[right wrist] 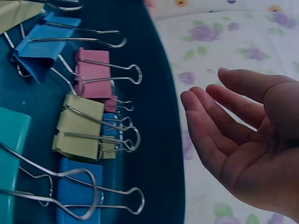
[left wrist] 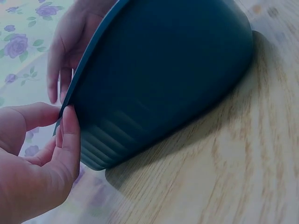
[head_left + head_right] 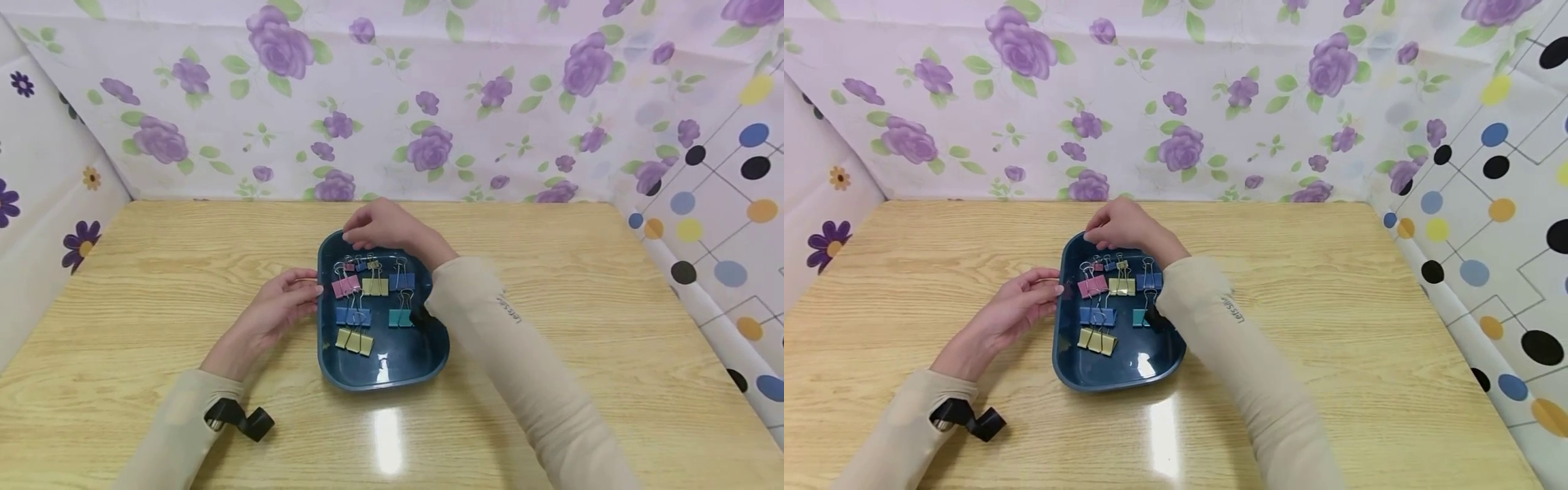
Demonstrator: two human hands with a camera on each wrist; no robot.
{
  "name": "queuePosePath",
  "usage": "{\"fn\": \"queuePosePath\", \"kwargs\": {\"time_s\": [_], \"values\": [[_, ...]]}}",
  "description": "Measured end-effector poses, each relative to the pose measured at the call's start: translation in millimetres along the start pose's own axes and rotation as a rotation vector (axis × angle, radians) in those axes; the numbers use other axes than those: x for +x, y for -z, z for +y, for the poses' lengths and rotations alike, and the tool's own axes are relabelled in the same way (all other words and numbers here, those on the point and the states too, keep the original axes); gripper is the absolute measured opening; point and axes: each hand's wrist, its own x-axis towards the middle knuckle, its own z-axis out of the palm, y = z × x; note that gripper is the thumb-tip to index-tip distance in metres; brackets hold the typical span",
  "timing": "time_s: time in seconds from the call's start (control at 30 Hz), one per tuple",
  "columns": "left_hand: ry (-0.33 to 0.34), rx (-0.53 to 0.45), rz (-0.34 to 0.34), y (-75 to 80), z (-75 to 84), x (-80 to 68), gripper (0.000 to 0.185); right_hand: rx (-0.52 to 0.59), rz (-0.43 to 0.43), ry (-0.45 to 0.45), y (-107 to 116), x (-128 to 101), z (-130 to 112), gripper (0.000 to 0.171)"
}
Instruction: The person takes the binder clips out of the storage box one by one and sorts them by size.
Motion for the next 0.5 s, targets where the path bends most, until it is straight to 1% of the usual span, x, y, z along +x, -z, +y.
{"fn": "queuePosePath", "kwargs": {"time_s": [0.13,0.27,0.33,0.5], "values": [[-0.021,-0.020,-0.004,0.5,-0.4,-0.6,0.030,-0.011,-0.011,-0.009,-9,9,1,0.026],[-0.020,-0.020,-0.008,-0.3,-0.8,-1.6,0.031,-0.024,-0.023,-0.041,-16,14,6,0.024],[-0.016,-0.016,-0.010,-0.9,-0.9,-1.9,0.032,-0.011,-0.034,-0.063,-19,16,10,0.024],[-0.021,-0.028,-0.023,-1.7,0.0,-2.6,0.033,0.001,-0.048,-0.074,-25,18,15,0.022]]}}
